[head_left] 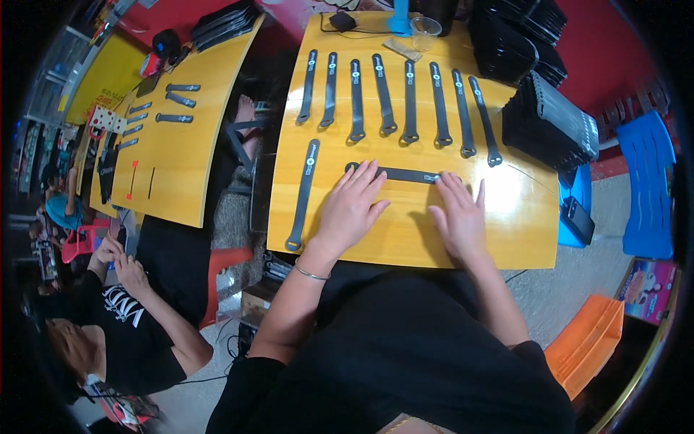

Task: Assembling and inspecting black elastic straps at a textile manufacturing station.

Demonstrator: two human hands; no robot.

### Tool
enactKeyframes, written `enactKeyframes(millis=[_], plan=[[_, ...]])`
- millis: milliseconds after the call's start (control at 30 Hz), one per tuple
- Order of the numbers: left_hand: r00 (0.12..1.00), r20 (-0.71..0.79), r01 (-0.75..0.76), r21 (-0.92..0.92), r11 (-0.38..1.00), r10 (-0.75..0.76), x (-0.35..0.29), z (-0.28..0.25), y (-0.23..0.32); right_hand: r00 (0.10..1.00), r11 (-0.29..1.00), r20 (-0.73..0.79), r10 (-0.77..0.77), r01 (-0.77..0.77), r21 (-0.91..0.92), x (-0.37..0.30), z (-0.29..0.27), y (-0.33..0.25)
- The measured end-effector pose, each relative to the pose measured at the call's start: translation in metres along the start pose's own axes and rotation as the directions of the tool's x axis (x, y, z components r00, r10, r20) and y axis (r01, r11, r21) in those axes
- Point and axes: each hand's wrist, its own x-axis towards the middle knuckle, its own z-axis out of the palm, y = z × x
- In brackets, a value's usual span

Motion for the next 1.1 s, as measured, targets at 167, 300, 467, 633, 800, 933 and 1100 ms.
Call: enactKeyframes(millis=[167, 300, 467, 633, 800, 933, 1100], plan=[[0.909, -0.337, 0.293, 0.099, 0.951, -0.245, -0.04, -0.034, -0.02, 0.983, 0.95, -0.185, 0.006, 0.053, 0.308, 0.013, -0.019, -0.005], [0.841, -0.368, 0.469, 0.13, 0.873, -0.397, -0.086, -0.058, -0.035, 0.976, 0.891, -0.137, -0.171, 0.213, 0.402, 0.037, -0.012, -0.037], [0.776, -0.214, 0.596, -0.056, 0.801, -0.593, -0.127, -0.066, -0.052, 0.919, 0.786, -0.152, -0.364, 0.391, 0.479, 0.062, 0.013, -0.085], [0.721, -0.26, 0.594, -0.247, 0.766, -0.642, -0.146, -0.063, -0.062, 0.788, 0.692, -0.098, -0.607, 0.586, 0.422, 0.075, 0.047, -0.127], [0.711, -0.23, 0.58, -0.343, 0.739, -0.665, -0.144, -0.092, -0.056, 0.773, 0.683, -0.063, -0.631, 0.593, 0.427, 0.083, 0.047, -0.161], [0.769, -0.205, 0.458, -0.484, 0.746, -0.605, -0.128, -0.13, -0.021, 0.77, 0.668, -0.11, -0.628, 0.606, 0.432, 0.083, 0.029, -0.162], [0.857, -0.075, 0.341, -0.659, 0.67, -0.51, -0.109, -0.137, -0.012, 0.842, 0.656, -0.107, -0.528, 0.485, 0.578, 0.067, 0.003, -0.115]])
